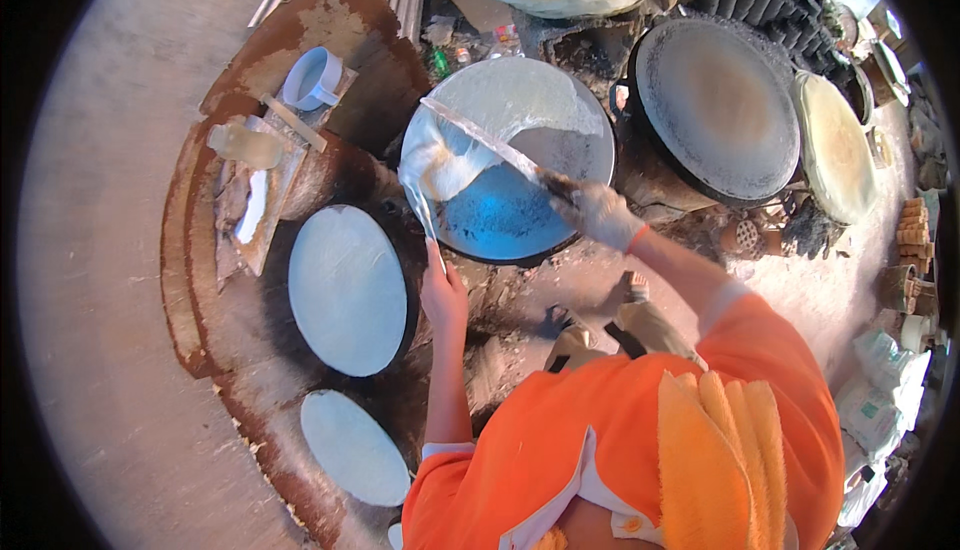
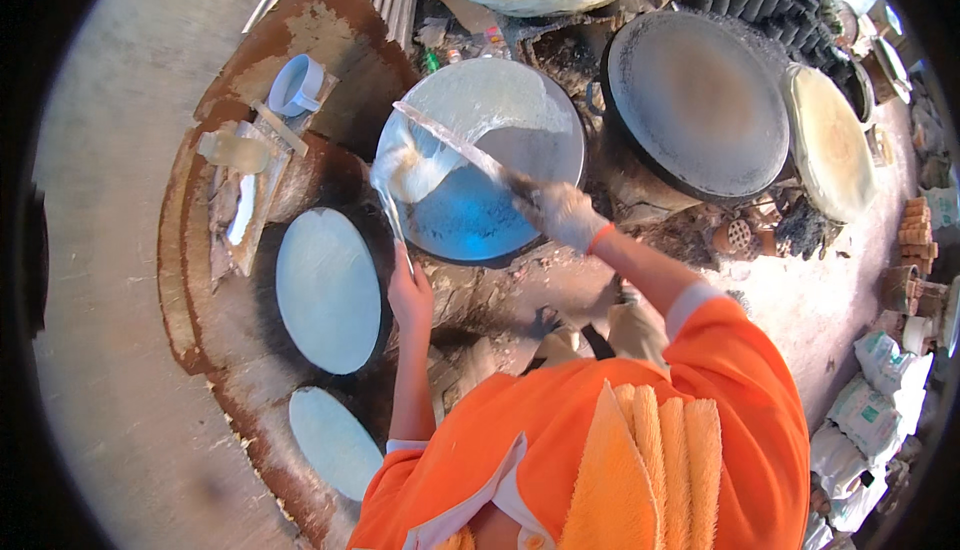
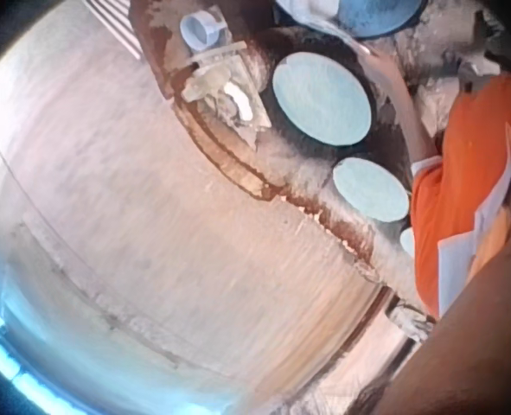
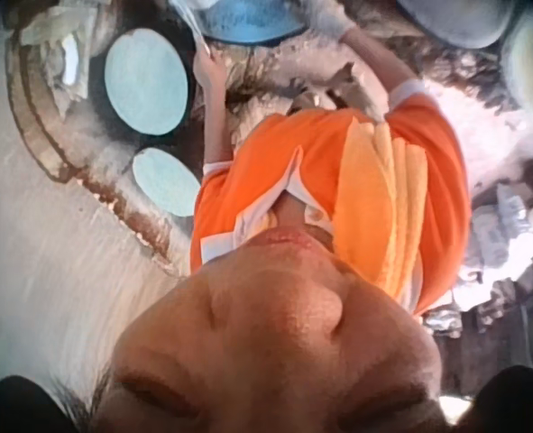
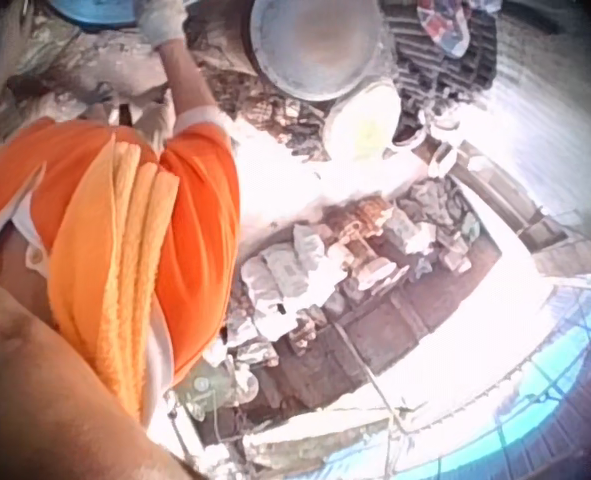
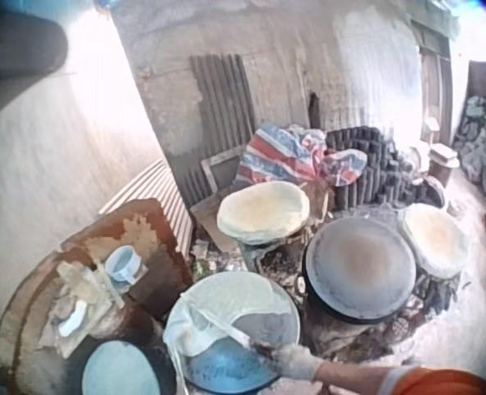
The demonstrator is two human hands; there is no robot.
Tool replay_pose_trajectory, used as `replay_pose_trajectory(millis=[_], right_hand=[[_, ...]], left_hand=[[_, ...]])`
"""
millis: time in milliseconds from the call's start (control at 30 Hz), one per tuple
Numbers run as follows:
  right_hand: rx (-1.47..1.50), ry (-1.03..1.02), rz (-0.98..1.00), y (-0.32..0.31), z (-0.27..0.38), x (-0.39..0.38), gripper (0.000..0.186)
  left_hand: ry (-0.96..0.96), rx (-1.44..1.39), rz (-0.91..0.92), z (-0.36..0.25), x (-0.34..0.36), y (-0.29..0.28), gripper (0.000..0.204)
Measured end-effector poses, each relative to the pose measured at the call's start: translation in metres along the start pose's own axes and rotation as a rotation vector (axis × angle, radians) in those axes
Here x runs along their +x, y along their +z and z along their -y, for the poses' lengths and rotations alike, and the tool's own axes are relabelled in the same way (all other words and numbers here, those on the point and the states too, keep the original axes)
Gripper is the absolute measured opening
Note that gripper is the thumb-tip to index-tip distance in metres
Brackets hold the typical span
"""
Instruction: The person scoops batter from a large metal bowl and pours it onto multiple hot griddles, spreading it into thin circles. They flip the crepes as they cook and stack the finished ones on a nearby surface.
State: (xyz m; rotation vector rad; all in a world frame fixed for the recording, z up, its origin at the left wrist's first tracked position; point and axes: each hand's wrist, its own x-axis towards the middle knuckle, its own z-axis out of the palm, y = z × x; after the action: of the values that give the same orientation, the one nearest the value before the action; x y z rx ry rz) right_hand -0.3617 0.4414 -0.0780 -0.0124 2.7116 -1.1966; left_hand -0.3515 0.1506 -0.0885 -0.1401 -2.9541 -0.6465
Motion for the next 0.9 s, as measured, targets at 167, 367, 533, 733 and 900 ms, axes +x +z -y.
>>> replay_pose_trajectory(millis=[167,367,533,733,900], right_hand=[[-0.107,0.012,0.080,-0.018,-0.012,0.065,0.037],[-0.001,-0.180,0.301,0.000,0.010,-0.007,0.040],[0.398,0.258,0.677,-0.055,0.003,-0.074,0.043],[1.245,0.489,0.276,0.018,0.037,-0.134,0.049],[1.206,0.583,0.214,0.177,0.122,-0.075,0.034]], left_hand=[[-0.194,0.303,0.095,-0.010,-0.053,-0.026,0.056],[-0.314,0.276,0.177,-0.032,-0.127,-0.030,0.056],[-0.208,-0.155,0.115,-0.028,-0.175,-0.053,0.048],[-0.159,-1.097,0.005,-0.012,-0.132,-0.144,0.037],[-0.214,-1.181,-0.104,0.005,-0.074,-0.153,0.051]])
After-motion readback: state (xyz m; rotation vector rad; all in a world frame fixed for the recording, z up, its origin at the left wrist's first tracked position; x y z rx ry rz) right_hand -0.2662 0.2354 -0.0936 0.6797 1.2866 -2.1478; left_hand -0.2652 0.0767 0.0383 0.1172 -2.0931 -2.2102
